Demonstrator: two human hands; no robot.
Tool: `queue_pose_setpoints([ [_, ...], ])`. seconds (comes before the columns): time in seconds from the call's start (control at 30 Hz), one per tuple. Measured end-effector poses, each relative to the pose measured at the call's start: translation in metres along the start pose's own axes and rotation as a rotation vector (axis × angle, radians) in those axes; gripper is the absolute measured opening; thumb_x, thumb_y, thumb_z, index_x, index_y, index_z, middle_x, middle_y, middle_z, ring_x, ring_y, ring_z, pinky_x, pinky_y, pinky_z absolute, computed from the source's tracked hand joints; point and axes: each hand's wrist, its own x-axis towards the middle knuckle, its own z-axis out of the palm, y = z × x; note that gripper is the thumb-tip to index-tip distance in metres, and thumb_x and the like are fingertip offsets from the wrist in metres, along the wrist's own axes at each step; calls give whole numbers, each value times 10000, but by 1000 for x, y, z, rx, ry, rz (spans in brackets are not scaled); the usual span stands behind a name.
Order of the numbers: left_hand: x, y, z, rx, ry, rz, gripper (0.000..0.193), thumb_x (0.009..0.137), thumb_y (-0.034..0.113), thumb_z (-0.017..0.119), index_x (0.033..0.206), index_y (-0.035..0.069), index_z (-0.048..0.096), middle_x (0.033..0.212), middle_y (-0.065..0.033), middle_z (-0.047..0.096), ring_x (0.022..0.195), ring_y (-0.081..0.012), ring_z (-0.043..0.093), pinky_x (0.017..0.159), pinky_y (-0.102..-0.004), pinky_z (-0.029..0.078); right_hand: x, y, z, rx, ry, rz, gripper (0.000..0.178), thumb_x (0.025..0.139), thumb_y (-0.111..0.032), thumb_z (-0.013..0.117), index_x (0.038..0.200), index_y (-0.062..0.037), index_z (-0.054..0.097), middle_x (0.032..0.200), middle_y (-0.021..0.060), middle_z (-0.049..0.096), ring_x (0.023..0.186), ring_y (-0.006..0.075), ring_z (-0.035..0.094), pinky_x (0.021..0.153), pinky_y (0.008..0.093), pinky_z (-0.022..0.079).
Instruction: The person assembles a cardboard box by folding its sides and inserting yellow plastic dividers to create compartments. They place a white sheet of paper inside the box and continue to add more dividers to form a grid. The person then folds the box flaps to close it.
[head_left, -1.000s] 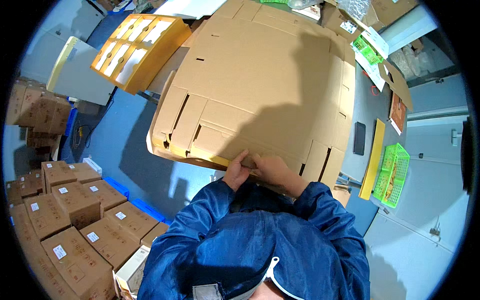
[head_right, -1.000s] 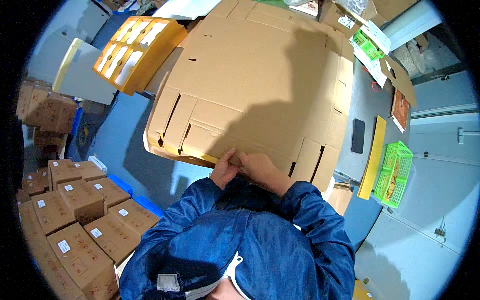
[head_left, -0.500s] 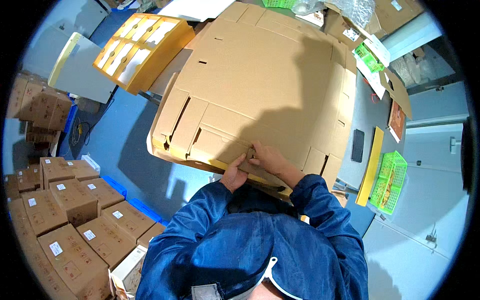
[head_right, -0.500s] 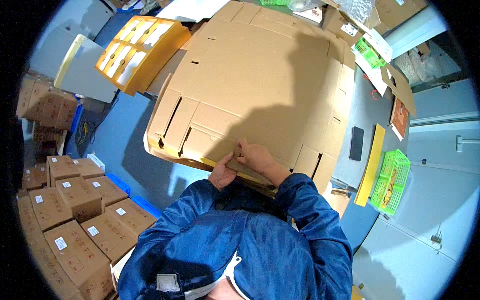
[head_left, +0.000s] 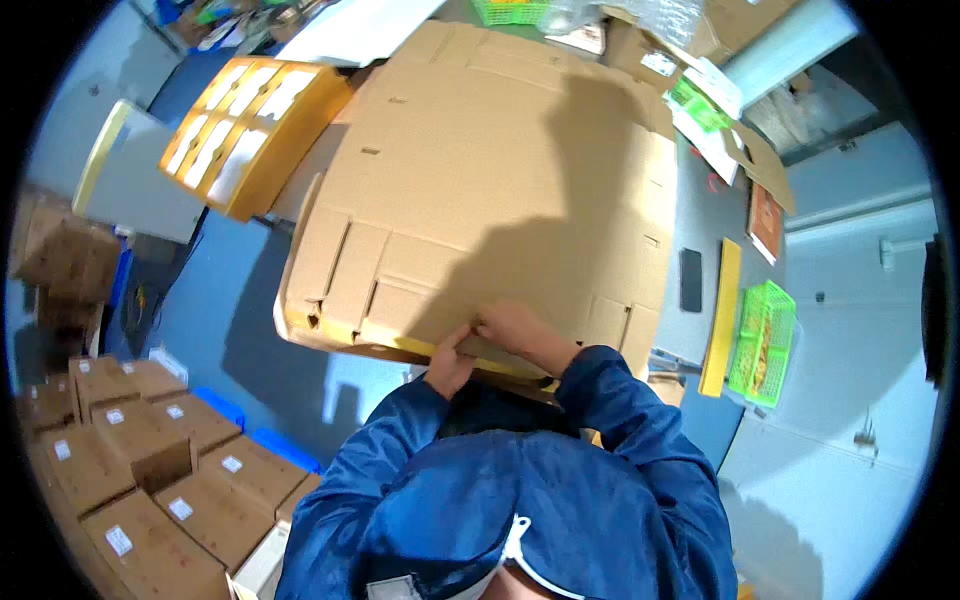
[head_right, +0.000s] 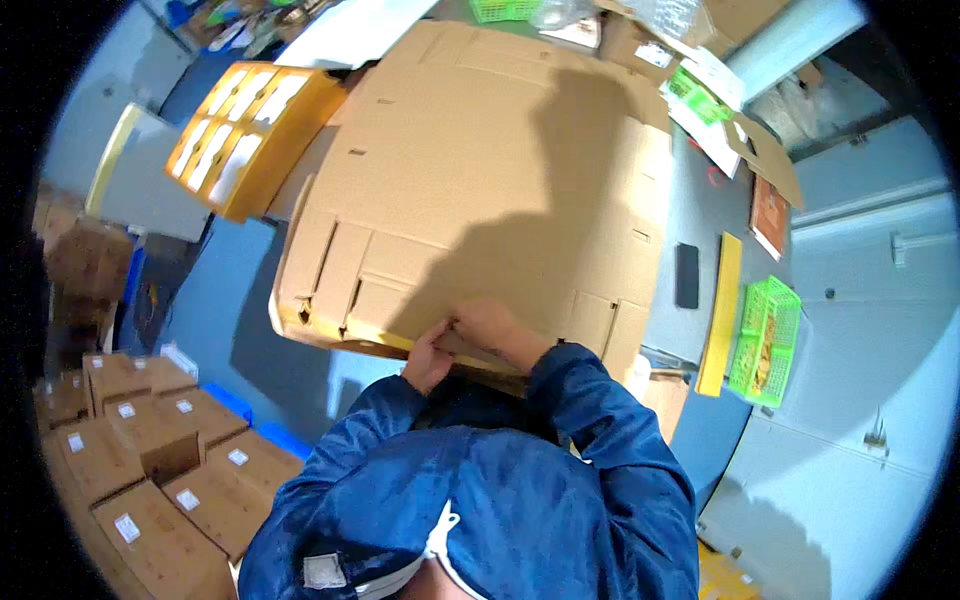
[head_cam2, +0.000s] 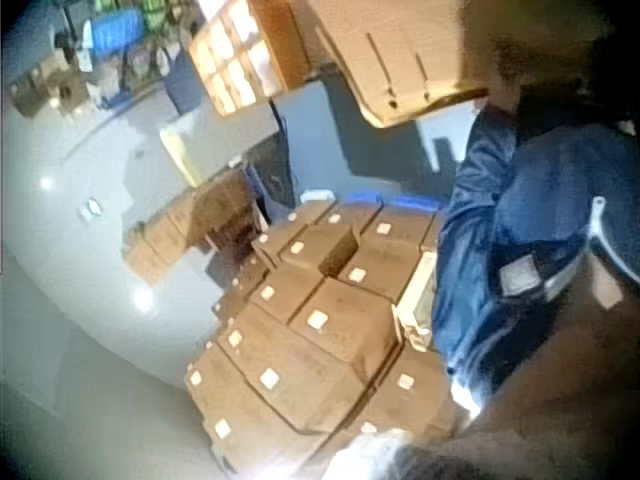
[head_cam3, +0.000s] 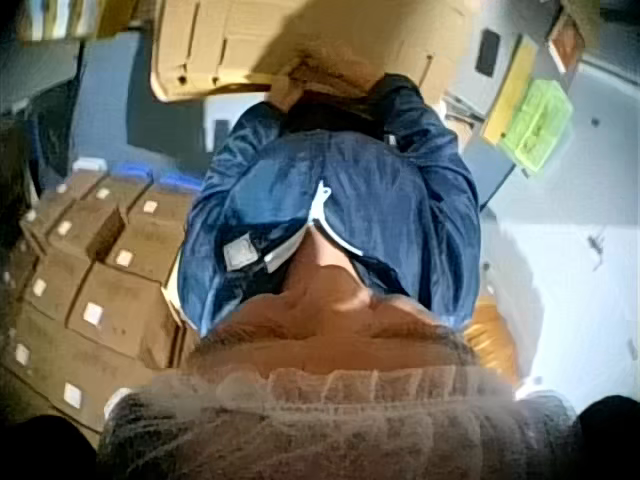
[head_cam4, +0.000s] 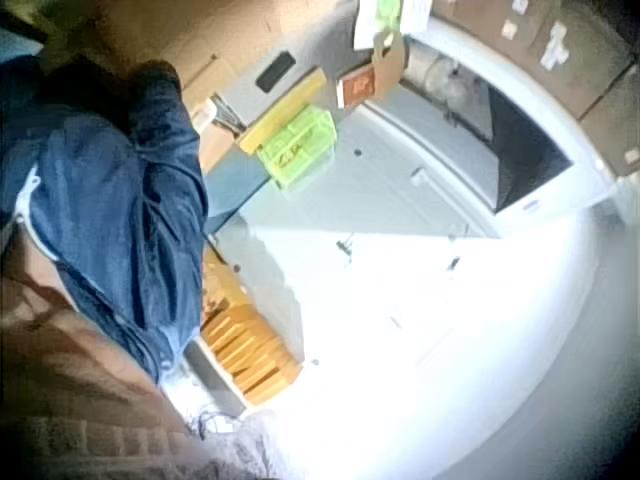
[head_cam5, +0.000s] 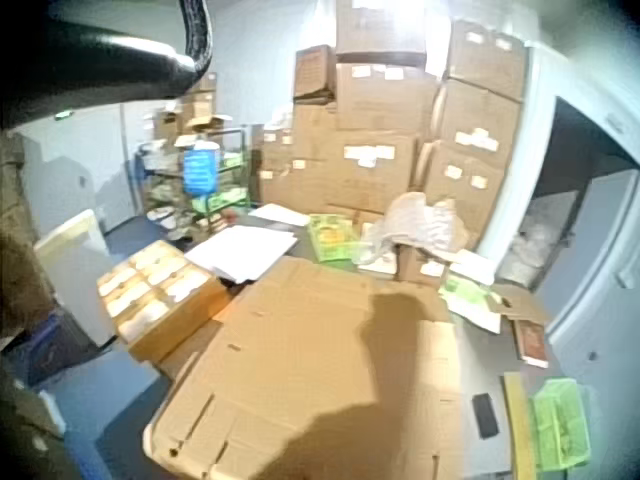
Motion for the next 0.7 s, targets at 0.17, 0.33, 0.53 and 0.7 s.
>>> queue_pose_setpoints([
  [0.17, 3, -5, -7, 23, 39, 24, 275, 910, 134, 554, 1174, 60, 537, 1144, -63, 588, 1071, -202, 534, 980, -360, 396, -3, -3, -4, -79, -8, 40, 214, 834, -240, 566, 937, -63, 628, 870, 192, 648, 825, 373, 618, 724, 471, 485],
  [0.33, 0, -1, 0, 24, 7, 9, 311, 898, 106, 566, 1201, 59, 518, 1195, -55, 560, 1134, -209, 496, 1007, -358, 378, -2, 8, 15, 37, 98, 154, 212, 834, -242, 556, 930, -75, 644, 873, 174, 652, 860, 356, 621, 745, 460, 489],
  [0.53, 12, 3, -29, 35, 10, -38, 340, 887, 106, 573, 1214, 57, 495, 1221, -73, 537, 1148, -238, 488, 1010, -381, 380, 2, -21, 15, -95, 195, 139, 198, 801, -236, 573, 814, -47, 631, 790, 207, 634, 823, 368, 625, 720, 455, 497],
  [0.7, 7, 6, -19, -11, -41, -50, 338, 883, 94, 567, 1211, 53, 496, 1216, -79, 540, 1140, -241, 493, 1006, -386, 385, 3, -9, 23, 134, 392, 240, 177, 777, -198, 588, 810, -25, 607, 768, 219, 627, 766, 398, 623, 685, 460, 501],
])
